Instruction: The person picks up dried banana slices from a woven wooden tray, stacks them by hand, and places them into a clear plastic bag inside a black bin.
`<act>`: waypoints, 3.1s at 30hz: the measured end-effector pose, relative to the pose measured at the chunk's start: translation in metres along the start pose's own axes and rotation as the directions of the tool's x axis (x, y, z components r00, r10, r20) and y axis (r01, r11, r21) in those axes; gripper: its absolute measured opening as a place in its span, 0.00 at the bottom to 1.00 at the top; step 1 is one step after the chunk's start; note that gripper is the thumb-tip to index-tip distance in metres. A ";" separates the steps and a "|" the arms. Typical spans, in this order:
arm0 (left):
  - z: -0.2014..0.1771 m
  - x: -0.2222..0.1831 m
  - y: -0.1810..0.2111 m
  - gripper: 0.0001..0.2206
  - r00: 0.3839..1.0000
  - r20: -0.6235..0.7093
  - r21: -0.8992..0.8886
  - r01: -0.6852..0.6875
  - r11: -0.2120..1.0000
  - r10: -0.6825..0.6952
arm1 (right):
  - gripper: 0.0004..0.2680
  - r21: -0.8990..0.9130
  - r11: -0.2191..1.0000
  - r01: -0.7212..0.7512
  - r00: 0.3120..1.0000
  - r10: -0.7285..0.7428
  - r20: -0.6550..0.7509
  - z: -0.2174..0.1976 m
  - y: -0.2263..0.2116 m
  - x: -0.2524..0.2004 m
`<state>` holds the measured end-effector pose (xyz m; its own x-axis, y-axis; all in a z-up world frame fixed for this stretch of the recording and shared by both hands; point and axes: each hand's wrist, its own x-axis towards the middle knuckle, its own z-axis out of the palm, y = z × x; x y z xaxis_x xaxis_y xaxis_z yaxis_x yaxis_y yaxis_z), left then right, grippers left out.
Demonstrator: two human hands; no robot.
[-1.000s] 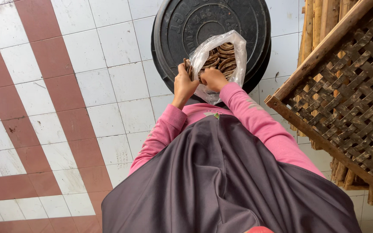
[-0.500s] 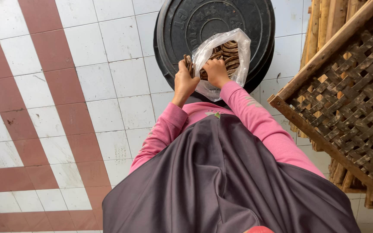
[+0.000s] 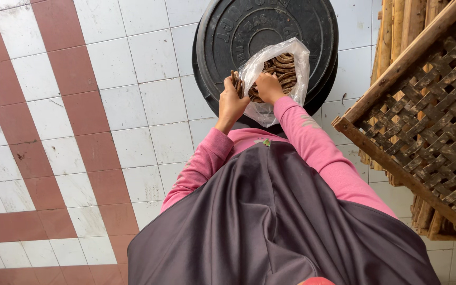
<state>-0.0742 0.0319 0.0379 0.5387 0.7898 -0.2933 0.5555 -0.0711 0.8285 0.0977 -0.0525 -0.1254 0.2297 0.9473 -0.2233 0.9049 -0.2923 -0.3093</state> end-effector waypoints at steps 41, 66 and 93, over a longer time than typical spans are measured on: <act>0.019 0.076 0.006 0.29 0.962 0.002 0.080 -0.273 0.959 0.273 | 0.10 0.039 0.999 -0.004 0.998 0.001 0.070 -0.042 -0.013 0.008; 0.011 0.060 0.024 0.35 0.969 -0.095 -0.066 -0.234 0.970 0.227 | 0.09 0.448 0.886 -0.115 0.987 0.152 -0.048 -0.041 0.007 -0.003; 0.002 0.036 0.040 0.23 0.981 -0.148 -0.435 -0.176 0.883 0.123 | 0.03 0.237 0.972 -0.003 0.974 0.056 -0.218 -0.025 0.005 0.005</act>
<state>-0.0307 0.0562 0.0595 0.5029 0.8566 -0.1152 0.1200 0.0628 0.9908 0.1130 -0.0458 -0.1049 0.3529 0.9351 -0.0334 0.7936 -0.3180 -0.5187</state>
